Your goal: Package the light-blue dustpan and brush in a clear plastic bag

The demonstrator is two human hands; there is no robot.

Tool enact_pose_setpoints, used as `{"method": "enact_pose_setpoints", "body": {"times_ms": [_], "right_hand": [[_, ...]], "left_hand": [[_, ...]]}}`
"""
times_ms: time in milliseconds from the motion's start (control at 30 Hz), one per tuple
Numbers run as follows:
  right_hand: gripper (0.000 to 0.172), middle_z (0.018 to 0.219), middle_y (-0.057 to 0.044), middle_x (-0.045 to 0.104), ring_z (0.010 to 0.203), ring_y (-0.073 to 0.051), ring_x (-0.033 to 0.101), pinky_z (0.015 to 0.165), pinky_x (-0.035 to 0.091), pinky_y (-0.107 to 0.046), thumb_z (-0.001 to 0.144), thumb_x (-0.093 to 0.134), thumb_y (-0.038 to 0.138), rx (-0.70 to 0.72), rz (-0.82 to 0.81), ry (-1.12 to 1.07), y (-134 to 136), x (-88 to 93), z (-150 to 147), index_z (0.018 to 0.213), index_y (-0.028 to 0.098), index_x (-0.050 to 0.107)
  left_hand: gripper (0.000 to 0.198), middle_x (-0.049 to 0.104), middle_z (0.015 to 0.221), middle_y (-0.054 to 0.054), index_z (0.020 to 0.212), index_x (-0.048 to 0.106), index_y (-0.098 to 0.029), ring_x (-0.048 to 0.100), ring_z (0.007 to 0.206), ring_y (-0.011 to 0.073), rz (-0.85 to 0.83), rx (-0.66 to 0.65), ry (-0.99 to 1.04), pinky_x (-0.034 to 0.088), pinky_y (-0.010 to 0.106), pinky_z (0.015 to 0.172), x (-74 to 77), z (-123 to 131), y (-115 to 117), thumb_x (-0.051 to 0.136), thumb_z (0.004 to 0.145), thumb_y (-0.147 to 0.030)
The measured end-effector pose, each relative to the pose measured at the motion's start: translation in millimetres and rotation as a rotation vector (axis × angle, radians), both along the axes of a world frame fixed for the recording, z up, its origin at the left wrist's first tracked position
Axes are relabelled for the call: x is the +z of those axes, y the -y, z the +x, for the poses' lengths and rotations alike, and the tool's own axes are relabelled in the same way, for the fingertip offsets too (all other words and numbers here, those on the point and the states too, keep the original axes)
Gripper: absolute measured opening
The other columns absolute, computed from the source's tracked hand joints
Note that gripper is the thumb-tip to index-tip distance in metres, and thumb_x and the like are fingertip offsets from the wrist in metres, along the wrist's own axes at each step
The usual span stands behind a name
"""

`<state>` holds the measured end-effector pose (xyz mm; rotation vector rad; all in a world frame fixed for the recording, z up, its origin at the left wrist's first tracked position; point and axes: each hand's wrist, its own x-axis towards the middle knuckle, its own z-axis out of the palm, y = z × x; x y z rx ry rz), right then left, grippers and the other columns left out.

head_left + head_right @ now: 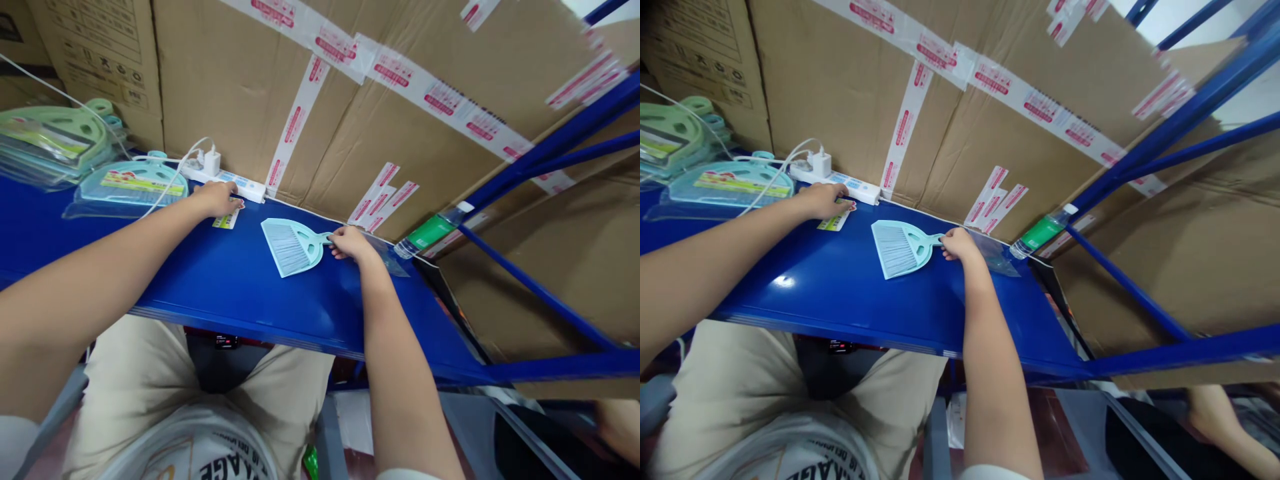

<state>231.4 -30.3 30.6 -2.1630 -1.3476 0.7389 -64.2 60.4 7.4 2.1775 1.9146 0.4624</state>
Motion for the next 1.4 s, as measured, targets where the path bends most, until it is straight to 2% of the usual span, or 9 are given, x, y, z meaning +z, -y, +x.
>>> {"method": "enact_pose_setpoints", "body": {"times_ms": [333,600,700,800,867,1000,1133,1233,1400], "right_hand": [[0.031,0.058,0.004,0.059,0.042,-0.006,0.051,0.040,0.038,-0.017,0.098,0.050,0.003,0.136,-0.086,0.207,2.9,1.6,-5.0,0.071,0.019,0.054],[0.018,0.053,0.002,0.060,0.044,-0.011,0.055,0.044,0.040,-0.020,0.091,0.057,0.009,0.178,-0.039,0.304,-1.7,-6.1,2.2,0.078,0.020,0.064],[0.015,0.055,-0.003,0.064,0.053,-0.018,0.062,0.056,0.047,-0.027,0.085,0.063,0.013,0.178,0.020,0.361,-5.4,-7.9,8.3,0.073,0.022,0.065],[0.013,0.080,-0.010,0.075,0.085,-0.025,0.073,0.079,0.054,-0.032,0.084,0.066,0.016,0.149,0.198,0.382,-8.2,-7.8,12.1,0.073,0.023,0.065],[0.007,0.094,-0.011,0.077,0.099,-0.026,0.072,0.090,0.054,-0.034,0.088,0.065,0.021,0.155,0.355,0.337,-8.3,-7.4,9.6,0.081,0.023,0.067],[0.011,0.104,-0.008,0.077,0.100,-0.021,0.070,0.094,0.055,-0.035,0.093,0.062,0.031,0.297,0.600,0.050,-4.6,-9.0,-12.4,0.097,0.022,0.068],[0.018,0.106,-0.005,0.075,0.099,-0.018,0.069,0.089,0.056,-0.033,0.092,0.066,0.040,0.497,0.657,-0.249,0.9,-14.2,-45.7,0.100,0.024,0.068],[0.024,0.095,-0.003,0.073,0.092,-0.017,0.067,0.084,0.055,-0.031,0.088,0.073,0.045,0.605,0.635,-0.354,4.9,-17.4,-61.3,0.088,0.023,0.066],[0.032,0.079,0.000,0.068,0.078,-0.015,0.063,0.071,0.053,-0.029,0.084,0.076,0.050,0.634,0.542,-0.397,11.8,-15.5,-61.2,0.074,0.022,0.063]], "left_hand": [[0.052,0.074,0.138,0.013,0.136,0.066,-0.025,0.064,0.131,0.0377,-0.015,-0.001,0.029,0.044,0.052,0.110,-2.8,1.5,-2.4,0.062,0.084,-0.028],[0.043,0.079,0.125,0.011,0.122,0.071,-0.026,0.068,0.124,0.0363,0.001,-0.005,0.092,0.047,0.051,0.107,-5.8,-0.7,-5.1,0.068,0.079,-0.027],[0.039,0.080,0.118,0.011,0.113,0.073,-0.024,0.070,0.118,0.0342,0.022,-0.007,0.233,0.050,0.049,0.104,-4.5,-2.8,-5.2,0.069,0.074,-0.021],[0.031,0.079,0.114,0.009,0.106,0.072,-0.021,0.072,0.112,0.0282,0.022,0.013,0.542,0.055,0.042,0.100,4.0,-2.6,-2.3,0.069,0.076,-0.016],[0.023,0.079,0.116,0.009,0.103,0.070,-0.020,0.072,0.112,0.0254,-0.024,0.019,0.809,0.057,0.041,0.098,13.8,-0.7,3.2,0.066,0.081,-0.015],[0.017,0.077,0.126,0.010,0.101,0.068,-0.021,0.073,0.116,0.0237,-0.140,-0.122,1.156,0.060,0.041,0.096,35.7,8.8,23.8,0.063,0.086,-0.016],[0.016,0.079,0.115,0.011,0.099,0.071,-0.018,0.075,0.111,0.0273,-0.136,-0.262,1.139,0.062,0.048,0.095,46.3,28.3,49.7,0.064,0.086,-0.022],[0.018,0.080,0.108,0.012,0.099,0.073,-0.018,0.076,0.108,0.0291,-0.136,-0.324,1.081,0.062,0.051,0.095,45.6,42.7,63.6,0.064,0.087,-0.027],[0.018,0.081,0.108,0.013,0.099,0.074,-0.019,0.076,0.109,0.0304,-0.164,-0.353,1.069,0.061,0.052,0.098,39.8,47.8,65.5,0.067,0.087,-0.030]]}}
